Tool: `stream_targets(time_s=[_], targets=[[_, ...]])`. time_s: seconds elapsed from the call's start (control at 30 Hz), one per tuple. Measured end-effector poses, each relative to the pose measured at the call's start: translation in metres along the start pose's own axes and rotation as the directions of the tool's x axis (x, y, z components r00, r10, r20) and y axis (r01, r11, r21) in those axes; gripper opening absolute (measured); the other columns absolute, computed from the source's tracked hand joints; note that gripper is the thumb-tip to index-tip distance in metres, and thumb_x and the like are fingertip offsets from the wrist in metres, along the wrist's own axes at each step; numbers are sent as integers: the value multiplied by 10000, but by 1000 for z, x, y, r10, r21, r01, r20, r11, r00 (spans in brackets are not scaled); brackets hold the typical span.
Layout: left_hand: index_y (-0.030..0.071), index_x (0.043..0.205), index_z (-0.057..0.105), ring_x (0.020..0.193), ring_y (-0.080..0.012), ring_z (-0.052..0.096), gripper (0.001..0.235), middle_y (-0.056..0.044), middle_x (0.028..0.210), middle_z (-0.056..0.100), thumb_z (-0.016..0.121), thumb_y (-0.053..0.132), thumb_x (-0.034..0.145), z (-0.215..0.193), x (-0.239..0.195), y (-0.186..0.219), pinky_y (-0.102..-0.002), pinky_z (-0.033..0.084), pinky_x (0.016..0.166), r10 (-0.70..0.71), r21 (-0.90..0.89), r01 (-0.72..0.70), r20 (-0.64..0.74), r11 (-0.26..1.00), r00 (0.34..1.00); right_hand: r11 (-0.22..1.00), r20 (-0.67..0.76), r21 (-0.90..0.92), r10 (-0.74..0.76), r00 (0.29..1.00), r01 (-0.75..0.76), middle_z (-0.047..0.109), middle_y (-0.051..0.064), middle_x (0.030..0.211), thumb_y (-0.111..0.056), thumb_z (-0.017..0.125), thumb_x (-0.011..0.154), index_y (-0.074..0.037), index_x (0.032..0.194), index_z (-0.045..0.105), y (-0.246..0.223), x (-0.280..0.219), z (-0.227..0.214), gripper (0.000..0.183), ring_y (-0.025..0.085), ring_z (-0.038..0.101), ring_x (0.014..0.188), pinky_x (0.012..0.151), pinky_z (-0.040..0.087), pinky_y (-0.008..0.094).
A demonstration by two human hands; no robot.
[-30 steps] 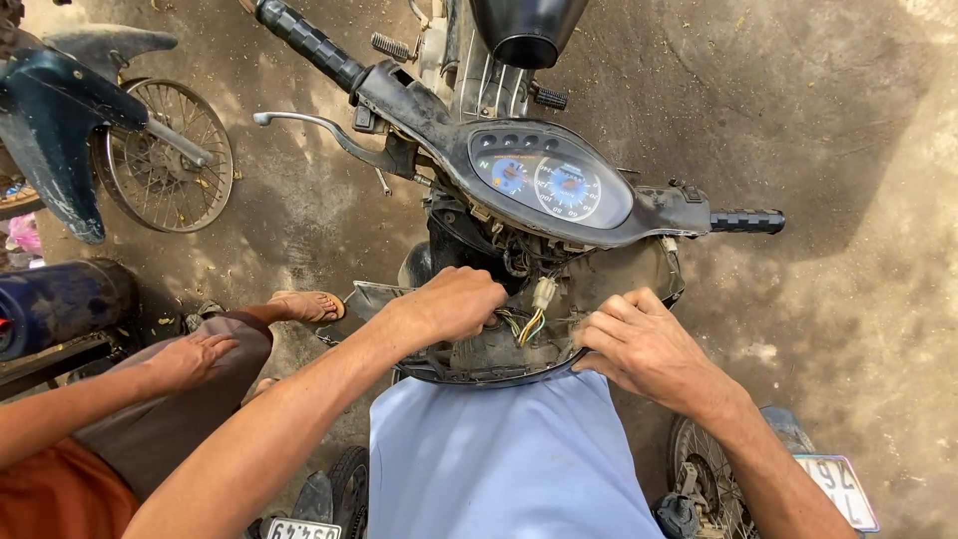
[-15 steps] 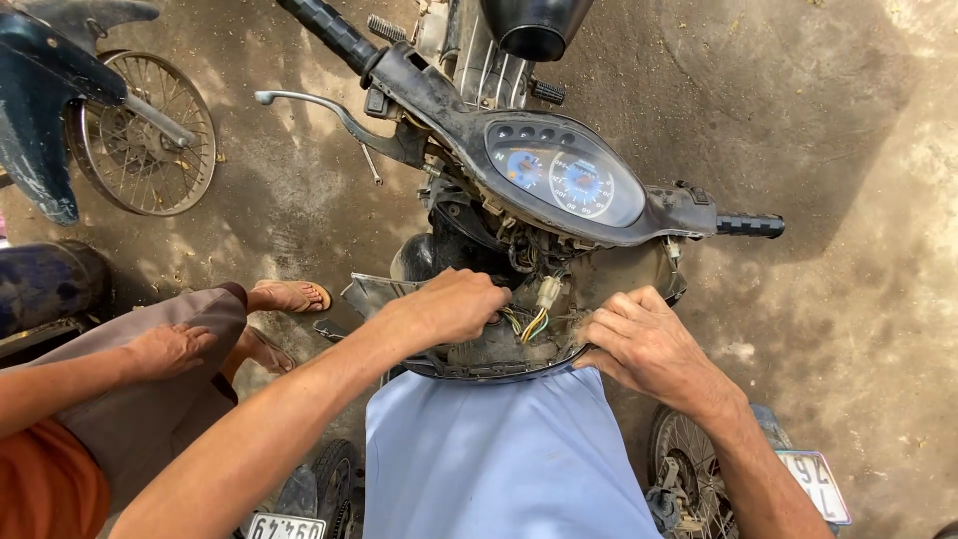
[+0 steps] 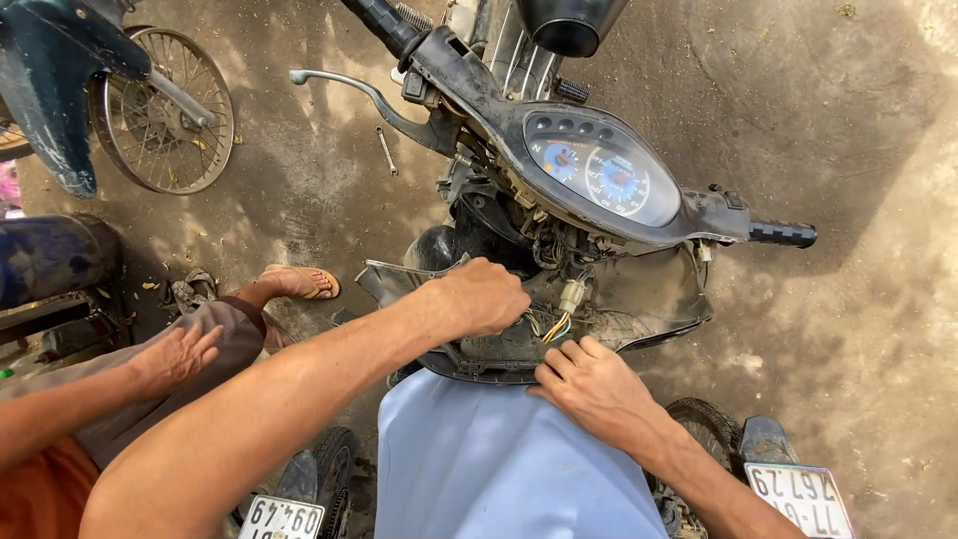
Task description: The person works on the exposed wiring harness beneath the motorcycle's dashboard, separating and reconnecting wire connectors by hand. The hands manipulate the wires and plastic connectors to join them together.
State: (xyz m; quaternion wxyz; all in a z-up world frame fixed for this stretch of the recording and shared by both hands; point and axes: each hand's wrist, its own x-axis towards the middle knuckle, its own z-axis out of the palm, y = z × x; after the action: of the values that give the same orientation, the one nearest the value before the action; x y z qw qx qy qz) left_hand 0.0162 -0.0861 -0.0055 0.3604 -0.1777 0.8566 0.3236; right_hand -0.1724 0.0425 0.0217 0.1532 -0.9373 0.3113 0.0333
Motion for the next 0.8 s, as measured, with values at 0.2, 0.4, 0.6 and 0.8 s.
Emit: stream_targets(time_s=[0.2,0.4,0.6,0.8], targets=[[76,1050,715,923,-281,743,182,-68,1075,756,542,67,996,-5,3,-1,-436,601,731,61,68,-66,75,996,995,999,-47,-30,-30,998,28,600,52,869,-463,519,1091,-173,833,594,2,-2,3,396,223,555,703,659,425,380],[89,943,711,780,-248,725,165,-52,899,747,563,104,1012,22,6,-2,-408,585,635,62,111,-56,-52,992,997,997,-180,32,-57,982,64,705,61,921,-405,566,1084,-107,885,659,9,-1,11,370,222,590,765,678,458,354],[52,747,686,661,-387,695,232,-149,765,710,531,138,898,36,0,-8,-503,514,528,18,-94,-46,-277,994,961,998,-233,46,-30,972,42,681,25,852,-420,585,1082,-111,894,669,9,0,14,371,194,570,728,647,430,331],[43,721,657,609,-390,681,263,-143,684,687,548,160,930,37,1,-15,-509,498,485,93,-67,-124,-350,990,932,998,-187,32,-38,982,45,632,-2,812,-427,564,1093,-148,836,637,11,0,10,386,186,529,717,657,430,335]])
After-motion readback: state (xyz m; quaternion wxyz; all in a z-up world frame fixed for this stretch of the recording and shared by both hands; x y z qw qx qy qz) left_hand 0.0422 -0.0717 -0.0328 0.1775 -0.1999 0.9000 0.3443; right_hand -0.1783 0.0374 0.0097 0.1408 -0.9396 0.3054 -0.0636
